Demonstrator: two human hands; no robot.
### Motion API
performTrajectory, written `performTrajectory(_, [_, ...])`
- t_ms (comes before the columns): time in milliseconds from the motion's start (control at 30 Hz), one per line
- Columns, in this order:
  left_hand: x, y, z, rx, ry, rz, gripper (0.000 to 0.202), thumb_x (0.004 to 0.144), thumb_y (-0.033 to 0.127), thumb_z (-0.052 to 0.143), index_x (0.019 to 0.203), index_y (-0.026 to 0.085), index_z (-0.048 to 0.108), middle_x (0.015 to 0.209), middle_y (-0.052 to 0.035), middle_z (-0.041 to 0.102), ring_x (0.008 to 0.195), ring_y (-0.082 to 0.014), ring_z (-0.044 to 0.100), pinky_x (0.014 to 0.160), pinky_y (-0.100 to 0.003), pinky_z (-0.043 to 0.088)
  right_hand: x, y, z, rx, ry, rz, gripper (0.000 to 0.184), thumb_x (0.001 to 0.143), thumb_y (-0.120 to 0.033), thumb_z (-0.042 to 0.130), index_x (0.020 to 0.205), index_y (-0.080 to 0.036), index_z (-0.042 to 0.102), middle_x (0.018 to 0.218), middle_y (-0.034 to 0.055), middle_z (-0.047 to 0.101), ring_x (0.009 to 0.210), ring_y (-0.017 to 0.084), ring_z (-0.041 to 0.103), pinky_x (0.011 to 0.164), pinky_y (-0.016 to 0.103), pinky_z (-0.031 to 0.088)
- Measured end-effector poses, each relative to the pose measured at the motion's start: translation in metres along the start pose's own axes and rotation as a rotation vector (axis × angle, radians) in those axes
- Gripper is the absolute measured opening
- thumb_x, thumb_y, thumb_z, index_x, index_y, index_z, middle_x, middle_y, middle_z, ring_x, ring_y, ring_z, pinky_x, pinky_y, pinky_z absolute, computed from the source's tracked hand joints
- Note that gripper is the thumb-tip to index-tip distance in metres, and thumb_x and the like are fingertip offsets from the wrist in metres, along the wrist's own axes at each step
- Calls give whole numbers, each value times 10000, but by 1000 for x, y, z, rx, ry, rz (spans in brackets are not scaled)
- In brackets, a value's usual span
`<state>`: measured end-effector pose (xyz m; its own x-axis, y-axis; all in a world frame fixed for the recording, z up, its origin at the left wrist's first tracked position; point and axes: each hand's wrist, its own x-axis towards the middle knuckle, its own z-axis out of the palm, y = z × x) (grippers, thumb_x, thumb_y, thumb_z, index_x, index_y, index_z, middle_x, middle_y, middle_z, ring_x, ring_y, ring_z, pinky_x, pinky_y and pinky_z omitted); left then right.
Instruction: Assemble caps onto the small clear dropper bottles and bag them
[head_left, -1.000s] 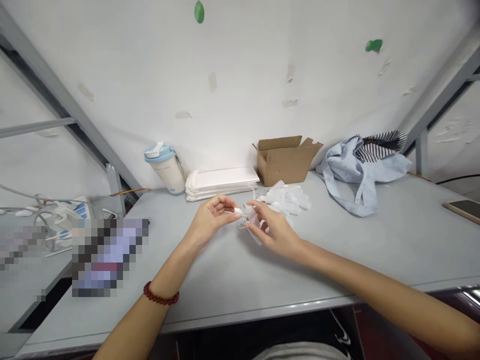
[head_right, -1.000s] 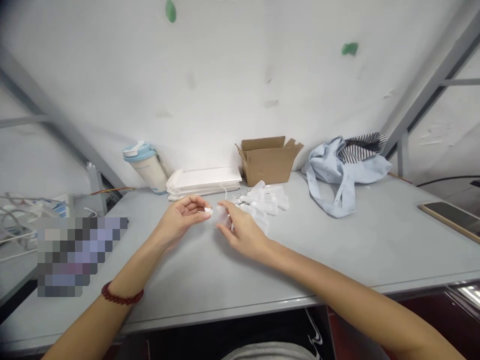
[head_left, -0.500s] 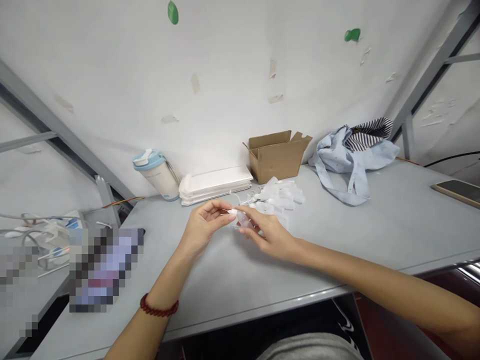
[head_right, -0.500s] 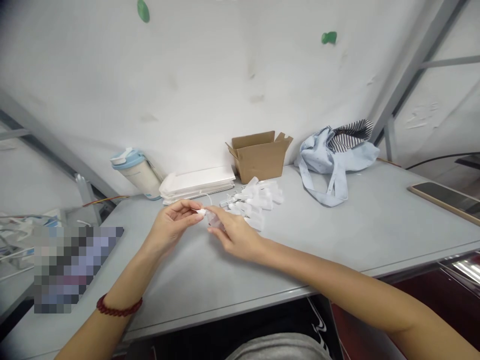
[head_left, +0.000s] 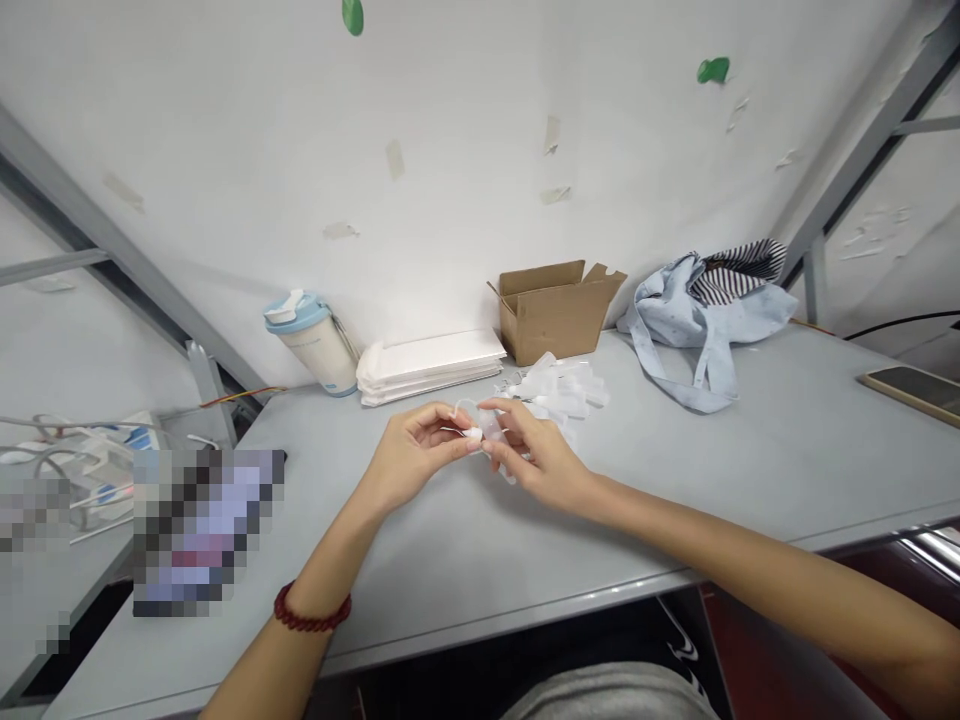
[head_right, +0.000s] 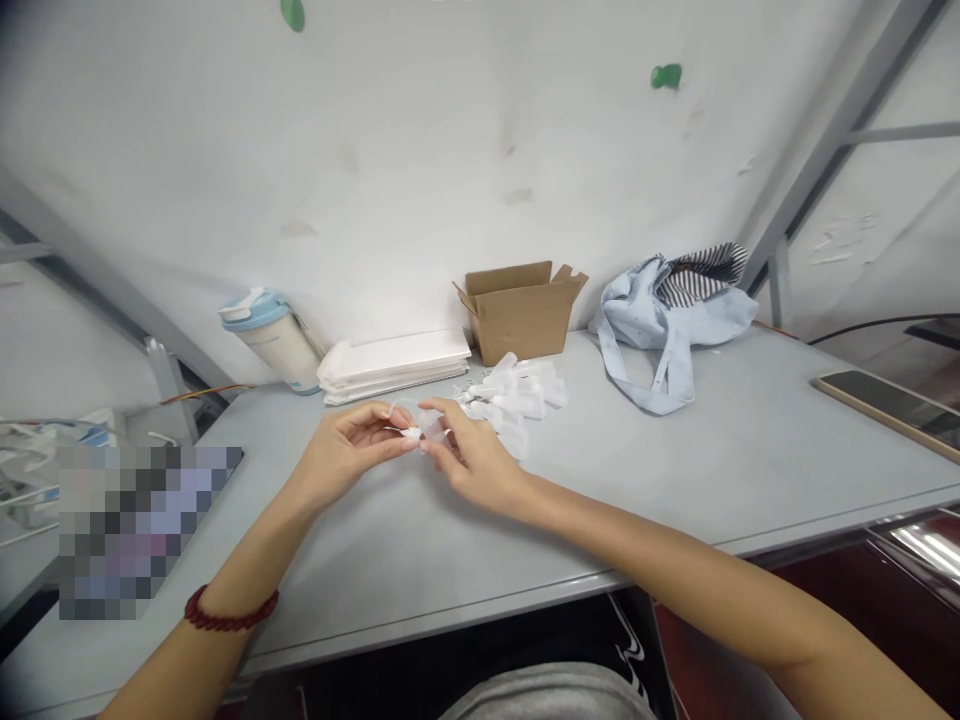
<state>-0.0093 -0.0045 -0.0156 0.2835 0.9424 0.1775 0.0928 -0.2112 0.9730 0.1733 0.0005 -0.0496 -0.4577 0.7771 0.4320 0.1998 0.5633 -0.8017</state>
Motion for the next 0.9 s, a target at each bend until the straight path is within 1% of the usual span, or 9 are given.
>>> performTrajectory(33, [0, 0, 1, -3, -12, -11, 159, 680, 257, 734, 769, 173, 632, 828, -22, 640, 798, -174, 610, 781, -326, 492, 1, 0, -1, 6, 8, 1, 331, 891, -217, 462, 1213, -190, 389, 669, -30, 548, 552, 110, 551, 541, 243, 448])
performTrajectory(100, [0, 0, 1, -7, -1, -23, 158, 680, 257, 737, 767, 173, 636, 826, -20, 649, 800, -173, 616, 782, -322, 491, 2, -1, -2, 26, 14, 6, 335, 889, -217, 464, 1214, -182, 391, 672, -30, 544, 558, 110, 561, 549, 246, 456])
performTrajectory(300, [3, -1, -4, -23, 173, -2, 194, 641, 267, 768, 760, 176, 645, 835, -17, 665, 820, -165, 606, 786, -300, 480, 0, 0, 1, 8, 1, 7, 345, 878, -194, 475, 1211, -162, 389, 735, -6, 566, 599, 118, 591, 590, 264, 465])
performTrajectory(400, [4, -4, -6, -45, 211, -23, 197, 642, 263, 773, 771, 176, 650, 842, -13, 669, 816, -154, 603, 789, -290, 476, -2, 1, 2, -36, -15, -30, 342, 871, -190, 488, 1203, -168, 407, 756, 8, 585, 644, 134, 608, 619, 275, 468])
performTrajectory(533, [4, -5, -5, -85, 179, -54, 172, 662, 254, 765, 767, 174, 654, 828, -9, 671, 793, -146, 606, 789, -287, 474, -3, 0, 2, -97, -22, -106, 339, 868, -189, 502, 1205, -202, 464, 863, 33, 633, 612, 112, 572, 596, 256, 465])
performTrajectory(667, [3, -2, -5, -139, 139, -78, 169, 657, 247, 768, 769, 174, 664, 823, -8, 668, 768, -138, 597, 768, -279, 473, -3, 0, 2, -120, 64, -161, 367, 872, -202, 509, 1237, -241, 504, 1034, 59, 648, 716, 129, 587, 606, 258, 496])
performTrajectory(767, [3, -1, -6, -137, 131, -97, 171, 660, 255, 764, 782, 175, 674, 818, -11, 663, 749, -135, 587, 757, -276, 471, -3, 0, 2, -121, 93, -183, 398, 870, -218, 526, 1265, -267, 515, 1052, 50, 665, 770, 143, 611, 626, 270, 522])
performTrajectory(900, [3, -1, -7, -126, 124, -108, 163, 664, 261, 759, 783, 176, 687, 807, -9, 657, 740, -132, 579, 769, -275, 464, -3, 0, 1, -80, 77, -173, 376, 870, -222, 542, 1239, -293, 558, 1074, 32, 676, 772, 141, 631, 608, 265, 538])
